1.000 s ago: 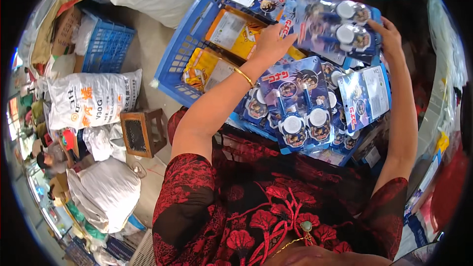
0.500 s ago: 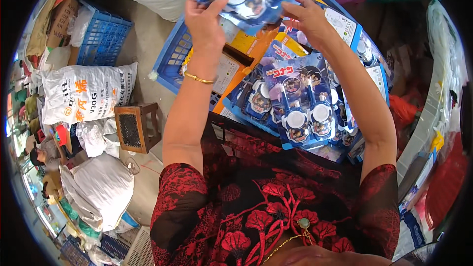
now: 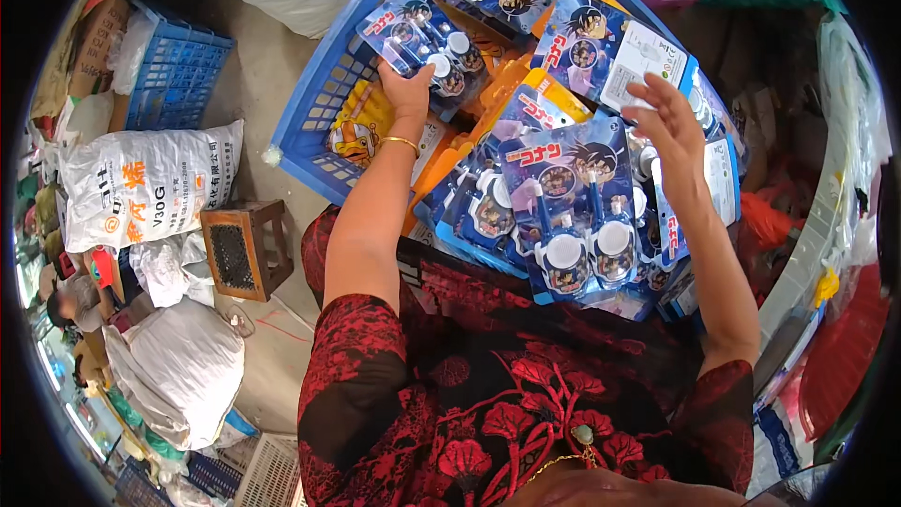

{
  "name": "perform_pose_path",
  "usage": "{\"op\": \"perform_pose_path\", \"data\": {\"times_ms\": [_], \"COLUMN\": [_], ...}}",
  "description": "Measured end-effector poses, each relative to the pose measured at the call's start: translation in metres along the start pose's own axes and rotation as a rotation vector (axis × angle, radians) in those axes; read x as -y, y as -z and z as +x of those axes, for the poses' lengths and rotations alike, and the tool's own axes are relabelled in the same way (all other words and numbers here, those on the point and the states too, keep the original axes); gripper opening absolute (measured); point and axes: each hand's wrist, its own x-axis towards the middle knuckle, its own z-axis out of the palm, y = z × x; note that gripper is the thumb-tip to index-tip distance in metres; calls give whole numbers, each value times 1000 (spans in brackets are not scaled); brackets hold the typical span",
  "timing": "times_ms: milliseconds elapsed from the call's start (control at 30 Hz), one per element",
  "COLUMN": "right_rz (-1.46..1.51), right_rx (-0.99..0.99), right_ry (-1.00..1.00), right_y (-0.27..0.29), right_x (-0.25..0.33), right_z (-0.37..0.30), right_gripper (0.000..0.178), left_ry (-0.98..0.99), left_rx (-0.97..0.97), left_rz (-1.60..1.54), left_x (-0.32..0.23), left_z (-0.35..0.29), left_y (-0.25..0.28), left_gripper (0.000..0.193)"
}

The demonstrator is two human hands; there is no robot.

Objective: Packing toy sets into cardboard boxes and organizing them into a plastic crate for storage or shipping.

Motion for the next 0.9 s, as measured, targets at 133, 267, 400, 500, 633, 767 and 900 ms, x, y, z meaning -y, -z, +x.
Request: {"op": "perform_pose_path", "data": {"times_ms": [133,267,400,500,633,767,900], "right_rz": [13,38,-152,-249,-368,-383,-369], "right_rx": [1,7,22,55,105,92,135], "right_ry": [-19,11,91,132,213,252,228], "right_y": [6,6,14,9,1,3,-3], "right_x": [-7,-9,-14,-10,-7,-10,-15], "right_z": [-22,-32,-37,-37,-35,-38,-40], "right_gripper": [45,42,35,32,31,29,29], "left_ry": [195,312,603,465,446,380,599], "left_rx": [-57,-44,-28,17,-74,-37,-95], "left_rz": [148,199,350,385,495,353,456], "left_x": [18,47,56,79,87,74,50], "left_z": [6,12,10,18,17,8,9], "left_y": [-6,-12,-29,-16,-26,-31,-54], "left_gripper": [71,97,103,105,102,96,93]}}
